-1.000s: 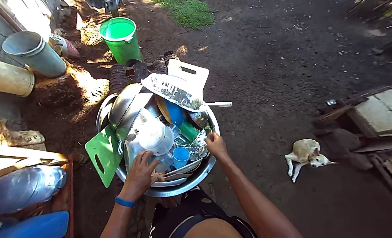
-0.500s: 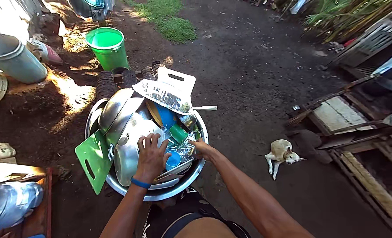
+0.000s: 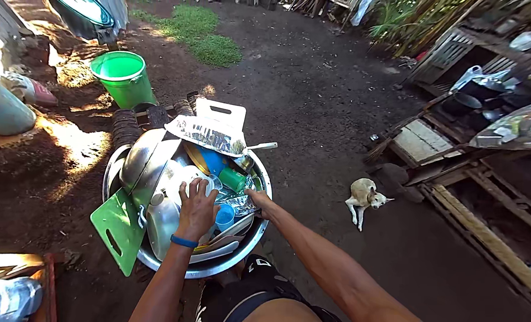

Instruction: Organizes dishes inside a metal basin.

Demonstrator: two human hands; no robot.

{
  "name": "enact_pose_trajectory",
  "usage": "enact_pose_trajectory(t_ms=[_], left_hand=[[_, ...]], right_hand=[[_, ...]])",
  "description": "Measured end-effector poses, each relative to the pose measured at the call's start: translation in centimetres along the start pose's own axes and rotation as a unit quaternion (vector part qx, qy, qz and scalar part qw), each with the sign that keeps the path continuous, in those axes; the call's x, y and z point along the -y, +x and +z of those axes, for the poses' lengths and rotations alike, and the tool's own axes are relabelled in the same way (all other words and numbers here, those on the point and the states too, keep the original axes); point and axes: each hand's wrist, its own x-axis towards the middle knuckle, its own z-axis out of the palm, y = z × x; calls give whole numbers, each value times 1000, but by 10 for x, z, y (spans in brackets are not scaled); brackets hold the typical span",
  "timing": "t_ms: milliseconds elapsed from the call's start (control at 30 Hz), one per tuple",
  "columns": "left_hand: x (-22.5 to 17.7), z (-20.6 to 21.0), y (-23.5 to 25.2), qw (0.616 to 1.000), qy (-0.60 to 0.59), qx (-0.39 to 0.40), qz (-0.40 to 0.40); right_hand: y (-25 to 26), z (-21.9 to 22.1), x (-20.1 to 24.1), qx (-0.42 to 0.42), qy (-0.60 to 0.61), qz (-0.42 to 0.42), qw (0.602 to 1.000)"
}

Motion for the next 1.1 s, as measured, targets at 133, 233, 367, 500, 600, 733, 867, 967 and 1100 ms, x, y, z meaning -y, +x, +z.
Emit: enact_pose_trajectory(t_ms=[133, 233, 367, 500, 600, 733, 867, 967, 1100], left_hand=[[6, -10, -2, 999, -17, 34, -9], [10, -15, -1, 999, -32, 38, -6], [13, -14, -2, 999, -42, 26, -1], [14, -20, -4, 998, -45, 35, -10], [18, -22, -8, 998, -53, 30, -17], [31, -23, -14, 998, -55, -14, -16], [40, -27, -7, 999, -33, -7, -15], [36, -31, 2, 999, -30, -10, -23], [4, -45, 28, 997, -59, -18, 39]], right_hand=[[-16, 1, 17, -11, -119, -24, 993], [-32, 2, 34, -16, -79, 10, 997], [-54, 2, 58, 18, 98, 49, 994], [-86, 22, 70, 18, 225, 14, 974], [-105, 39, 65, 21, 294, 4, 956], [-122, 52, 32, 16, 350, -5, 937], [-127, 52, 13, 6, 410, -28, 912], [-110, 40, 5, -25, 421, -55, 905], [-88, 31, -4, -42, 438, -63, 896]])
